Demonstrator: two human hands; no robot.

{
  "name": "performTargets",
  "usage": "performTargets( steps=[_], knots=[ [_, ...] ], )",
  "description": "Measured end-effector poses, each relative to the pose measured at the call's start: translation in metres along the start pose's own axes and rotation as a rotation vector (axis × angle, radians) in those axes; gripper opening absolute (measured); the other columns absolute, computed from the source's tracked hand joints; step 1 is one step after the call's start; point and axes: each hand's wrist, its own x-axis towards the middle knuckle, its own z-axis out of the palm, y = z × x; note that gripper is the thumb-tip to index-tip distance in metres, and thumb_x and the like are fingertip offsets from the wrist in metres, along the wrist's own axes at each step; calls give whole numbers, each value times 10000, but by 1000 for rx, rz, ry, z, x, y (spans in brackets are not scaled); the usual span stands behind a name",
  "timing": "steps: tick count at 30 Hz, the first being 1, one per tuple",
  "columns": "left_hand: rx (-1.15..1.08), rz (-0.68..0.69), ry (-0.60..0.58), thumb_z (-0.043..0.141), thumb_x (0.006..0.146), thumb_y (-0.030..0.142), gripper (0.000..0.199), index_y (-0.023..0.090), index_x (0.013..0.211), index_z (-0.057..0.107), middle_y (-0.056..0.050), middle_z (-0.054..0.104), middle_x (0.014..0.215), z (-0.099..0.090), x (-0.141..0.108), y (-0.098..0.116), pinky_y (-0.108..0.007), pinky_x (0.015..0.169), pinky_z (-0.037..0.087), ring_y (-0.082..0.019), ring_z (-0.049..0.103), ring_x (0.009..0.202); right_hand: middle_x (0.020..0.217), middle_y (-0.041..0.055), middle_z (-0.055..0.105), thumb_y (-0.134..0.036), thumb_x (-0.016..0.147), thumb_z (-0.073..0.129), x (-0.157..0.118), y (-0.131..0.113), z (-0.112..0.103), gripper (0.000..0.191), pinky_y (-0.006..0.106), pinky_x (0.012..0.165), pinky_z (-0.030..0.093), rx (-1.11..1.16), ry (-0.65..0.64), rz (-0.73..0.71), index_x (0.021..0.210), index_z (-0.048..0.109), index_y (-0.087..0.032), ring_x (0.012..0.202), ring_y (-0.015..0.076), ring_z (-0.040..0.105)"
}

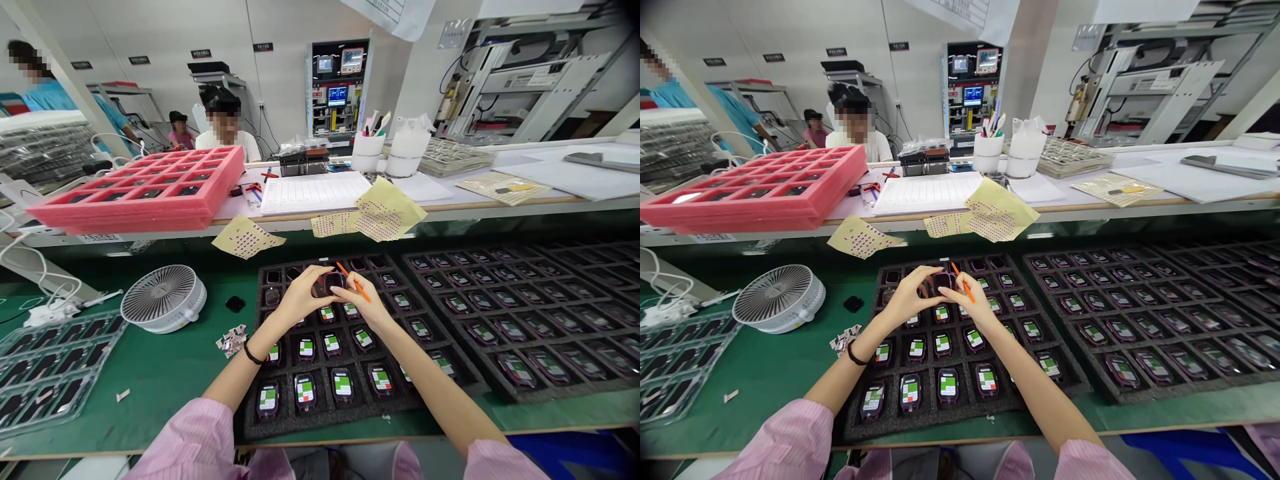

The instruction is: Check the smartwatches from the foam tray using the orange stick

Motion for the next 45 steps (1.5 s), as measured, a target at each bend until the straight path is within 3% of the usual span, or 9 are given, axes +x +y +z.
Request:
performTargets(
  steps=[6, 10, 15, 21, 25, 30, 34, 40, 45],
  knots=[
    [-14, 6, 15, 704, 766, 297, 442, 215, 1176, 559, -91, 612, 1141, 1, 0, 1, -317, 756, 563, -199, 629, 954, 571, -84, 354, -459, 628, 786, 3, 4, 0, 507, 318, 601, 594, 119, 3, 54, 612, 339, -222, 518, 80, 416],
    [-99, -118, 155, 685, 746, 229, 428, 180, 1151, 555, -65, 644, 1002, -2, 3, -2, -233, 605, 545, -130, 617, 741, 665, -46, 518, -472, 701, 727, 8, 4, -5, 473, 408, 696, 607, 267, 13, 67, 629, 334, -219, 658, 134, 590],
    [-146, -198, 193, 673, 738, 231, 434, 161, 1145, 540, -51, 648, 933, -12, 6, -6, -234, 625, 538, -119, 596, 716, 736, -22, 591, -440, 761, 681, 10, 1, -10, 426, 417, 718, 571, 256, -12, 20, 668, 323, -229, 708, 169, 639],
    [-106, -237, 136, 648, 731, 210, 436, 177, 1147, 520, -45, 636, 928, -8, 5, -17, -231, 613, 514, -129, 597, 748, 572, -68, 372, -449, 799, 600, 18, 16, -21, 386, 247, 533, 419, -217, 120, -158, 639, 321, -235, 514, 106, 420],
    [-41, -270, 12, 637, 695, 150, 413, 168, 1094, 531, -28, 642, 904, 9, 3, -38, -259, 653, 509, -121, 597, 686, 516, -82, 306, -400, 783, 562, 33, 30, -34, 338, 243, 505, 327, -630, 141, -185, 613, 320, -237, 466, 101, 326],
    [230, -269, -104, 696, 695, 185, 367, 188, 1041, 574, -50, 651, 997, 27, -2, -53, -416, 881, 454, -228, 593, 949, 476, -80, 357, -310, 717, 605, 46, 44, -33, 338, 252, 520, 343, -795, 139, -103, 570, 308, -245, 451, 110, 369],
    [418, -265, -184, 690, 761, 314, 345, 178, 1060, 582, -96, 599, 1125, 26, -4, -55, -488, 951, 382, -297, 505, 1124, 503, -58, 452, -256, 705, 629, 50, 43, -35, 307, 258, 555, 386, -880, 123, -56, 574, 352, -242, 489, 132, 464],
    [461, -238, -254, 564, 869, 331, 253, 187, 1076, 581, -90, 578, 1145, 25, 11, -41, -438, 932, 401, -274, 512, 1125, 729, 61, 628, -277, 849, 524, 51, 12, -92, 131, 305, 673, 437, -1058, 259, 15, 744, 468, -221, 692, 202, 612],
    [466, -198, -375, 548, 874, 323, 234, 181, 1051, 608, -87, 588, 1143, 66, 44, -19, -411, 959, 388, -262, 514, 1135, 780, 123, 666, -158, 839, 542, 46, 14, -124, 10, 298, 694, 448, -1208, 301, 171, 833, 535, -161, 738, 223, 654]
  ],
)
